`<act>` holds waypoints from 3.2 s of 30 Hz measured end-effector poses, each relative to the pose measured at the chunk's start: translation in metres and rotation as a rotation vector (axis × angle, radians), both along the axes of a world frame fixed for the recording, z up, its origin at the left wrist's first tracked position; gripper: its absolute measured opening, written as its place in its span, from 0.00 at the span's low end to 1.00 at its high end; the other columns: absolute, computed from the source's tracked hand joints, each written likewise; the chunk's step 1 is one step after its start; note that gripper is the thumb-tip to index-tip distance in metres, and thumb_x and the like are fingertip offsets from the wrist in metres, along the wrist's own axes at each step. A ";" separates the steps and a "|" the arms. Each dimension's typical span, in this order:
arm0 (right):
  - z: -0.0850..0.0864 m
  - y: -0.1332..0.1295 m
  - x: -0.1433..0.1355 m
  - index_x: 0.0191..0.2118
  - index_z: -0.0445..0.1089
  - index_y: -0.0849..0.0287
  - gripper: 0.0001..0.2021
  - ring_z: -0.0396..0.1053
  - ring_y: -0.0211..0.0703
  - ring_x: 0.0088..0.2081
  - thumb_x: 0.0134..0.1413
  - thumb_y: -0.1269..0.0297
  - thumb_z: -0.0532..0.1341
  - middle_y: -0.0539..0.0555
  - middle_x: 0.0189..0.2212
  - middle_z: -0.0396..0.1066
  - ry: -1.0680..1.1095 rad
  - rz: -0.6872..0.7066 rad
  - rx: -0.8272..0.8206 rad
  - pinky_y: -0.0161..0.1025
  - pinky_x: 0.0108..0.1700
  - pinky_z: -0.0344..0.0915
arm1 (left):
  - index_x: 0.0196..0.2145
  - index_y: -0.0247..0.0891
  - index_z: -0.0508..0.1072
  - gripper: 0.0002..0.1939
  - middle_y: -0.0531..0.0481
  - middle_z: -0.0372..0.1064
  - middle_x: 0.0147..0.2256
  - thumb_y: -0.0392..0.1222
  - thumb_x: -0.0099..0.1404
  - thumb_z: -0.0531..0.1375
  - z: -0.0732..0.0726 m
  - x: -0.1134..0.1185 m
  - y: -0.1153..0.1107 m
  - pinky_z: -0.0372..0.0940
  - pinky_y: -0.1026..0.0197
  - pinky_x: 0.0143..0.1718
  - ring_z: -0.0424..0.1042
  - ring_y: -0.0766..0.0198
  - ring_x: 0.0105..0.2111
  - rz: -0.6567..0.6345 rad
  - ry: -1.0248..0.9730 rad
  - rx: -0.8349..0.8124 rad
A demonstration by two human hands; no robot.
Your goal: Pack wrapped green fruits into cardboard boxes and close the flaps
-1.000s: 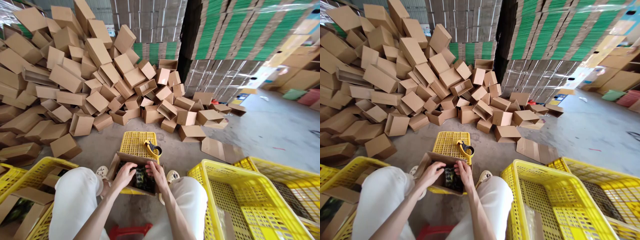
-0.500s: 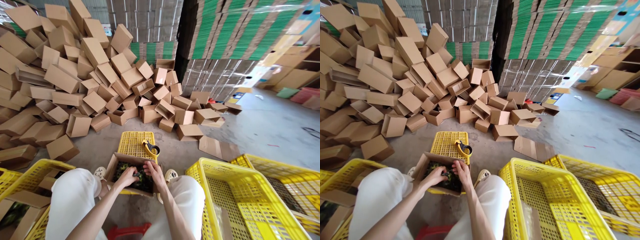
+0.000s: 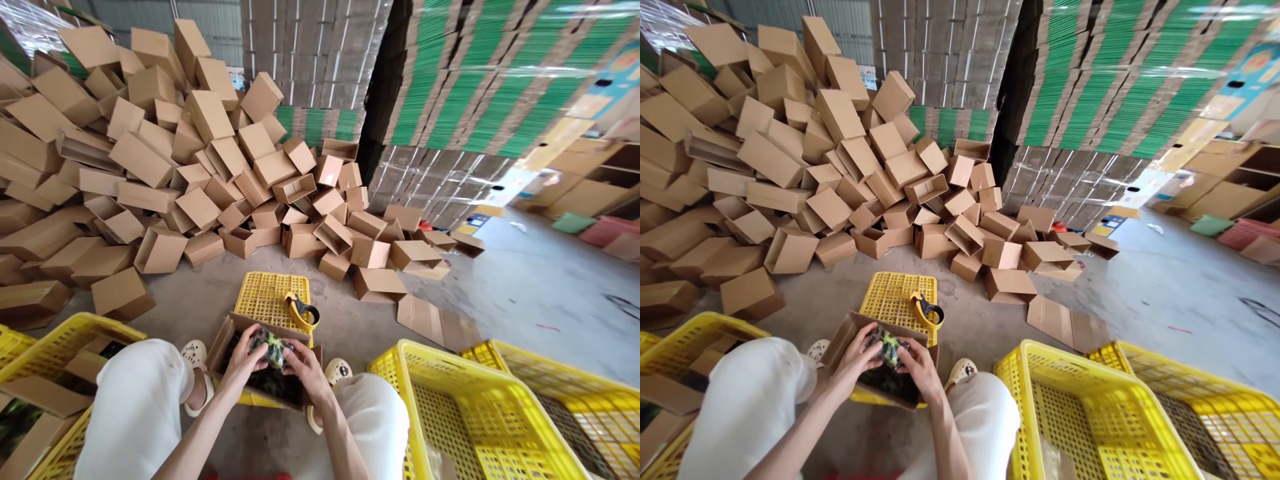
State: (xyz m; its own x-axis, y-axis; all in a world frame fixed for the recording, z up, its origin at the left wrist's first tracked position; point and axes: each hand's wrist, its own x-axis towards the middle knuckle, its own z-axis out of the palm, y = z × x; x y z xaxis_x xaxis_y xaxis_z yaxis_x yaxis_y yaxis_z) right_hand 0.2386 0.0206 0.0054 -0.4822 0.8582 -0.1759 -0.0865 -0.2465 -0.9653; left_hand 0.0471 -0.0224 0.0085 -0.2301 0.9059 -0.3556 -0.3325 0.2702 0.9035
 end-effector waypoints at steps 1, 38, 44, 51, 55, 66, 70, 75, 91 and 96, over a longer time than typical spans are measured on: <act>0.000 0.001 0.000 0.53 0.80 0.49 0.25 0.76 0.51 0.43 0.55 0.41 0.70 0.53 0.45 0.80 -0.014 0.002 0.022 0.39 0.36 0.74 | 0.63 0.48 0.66 0.45 0.40 0.71 0.60 0.58 0.52 0.75 0.002 -0.001 0.000 0.77 0.60 0.37 0.79 0.52 0.49 -0.026 0.008 -0.014; 0.003 0.002 -0.001 0.48 0.81 0.51 0.20 0.72 0.56 0.58 0.57 0.44 0.70 0.56 0.52 0.78 0.081 -0.168 0.004 0.51 0.61 0.68 | 0.44 0.39 0.81 0.19 0.41 0.78 0.52 0.50 0.57 0.68 0.003 -0.037 -0.010 0.77 0.49 0.49 0.80 0.52 0.44 -0.001 0.357 0.059; 0.003 0.005 -0.004 0.49 0.80 0.53 0.25 0.77 0.51 0.48 0.54 0.40 0.70 0.57 0.50 0.80 0.145 -0.213 -0.083 0.46 0.50 0.74 | 0.46 0.43 0.80 0.13 0.45 0.78 0.52 0.38 0.67 0.58 -0.004 -0.051 -0.005 0.64 0.50 0.65 0.74 0.53 0.56 -0.085 0.934 0.244; 0.003 0.005 -0.006 0.49 0.80 0.53 0.24 0.77 0.47 0.44 0.57 0.41 0.68 0.57 0.48 0.80 0.163 -0.210 -0.089 0.43 0.47 0.74 | 0.52 0.40 0.78 0.17 0.39 0.76 0.53 0.32 0.66 0.61 -0.016 -0.010 0.027 0.64 0.49 0.59 0.74 0.47 0.55 -0.830 1.345 0.113; 0.003 0.006 -0.004 0.50 0.80 0.54 0.26 0.77 0.48 0.45 0.56 0.38 0.68 0.58 0.48 0.81 0.139 -0.208 -0.095 0.43 0.46 0.74 | 0.57 0.38 0.75 0.33 0.31 0.73 0.56 0.33 0.53 0.72 -0.036 -0.002 0.042 0.60 0.40 0.58 0.68 0.36 0.59 -0.942 1.519 -0.031; -0.003 0.011 -0.006 0.48 0.81 0.54 0.25 0.77 0.47 0.43 0.56 0.39 0.68 0.57 0.47 0.81 0.123 -0.207 -0.106 0.42 0.45 0.74 | 0.44 0.43 0.82 0.12 0.42 0.79 0.50 0.36 0.70 0.58 -0.038 -0.028 0.037 0.59 0.46 0.58 0.73 0.48 0.54 -0.851 1.506 -0.014; 0.000 0.010 -0.005 0.47 0.81 0.54 0.25 0.78 0.47 0.44 0.55 0.38 0.69 0.58 0.47 0.81 0.113 -0.217 -0.109 0.43 0.45 0.74 | 0.41 0.45 0.82 0.13 0.48 0.81 0.48 0.33 0.68 0.58 -0.037 -0.042 0.025 0.62 0.54 0.58 0.77 0.55 0.51 -0.704 1.305 0.066; 0.002 0.009 -0.004 0.47 0.81 0.54 0.25 0.77 0.48 0.45 0.55 0.38 0.69 0.57 0.46 0.81 0.093 -0.213 -0.107 0.43 0.46 0.74 | 0.38 0.44 0.78 0.12 0.51 0.82 0.46 0.30 0.65 0.58 -0.038 -0.046 0.009 0.65 0.58 0.54 0.79 0.58 0.47 -0.580 1.092 0.073; 0.005 0.007 -0.002 0.47 0.82 0.54 0.25 0.78 0.48 0.43 0.56 0.38 0.69 0.57 0.46 0.82 0.090 -0.192 -0.097 0.44 0.45 0.73 | 0.47 0.45 0.84 0.11 0.45 0.77 0.43 0.43 0.70 0.63 -0.030 -0.026 0.023 0.66 0.55 0.55 0.75 0.53 0.48 -0.840 1.100 0.270; 0.008 0.006 -0.001 0.45 0.82 0.51 0.23 0.76 0.53 0.51 0.56 0.37 0.68 0.55 0.47 0.81 0.066 -0.199 -0.064 0.48 0.53 0.72 | 0.41 0.42 0.85 0.19 0.45 0.79 0.40 0.59 0.67 0.63 -0.014 -0.029 0.019 0.72 0.57 0.48 0.78 0.54 0.42 -0.374 0.694 0.206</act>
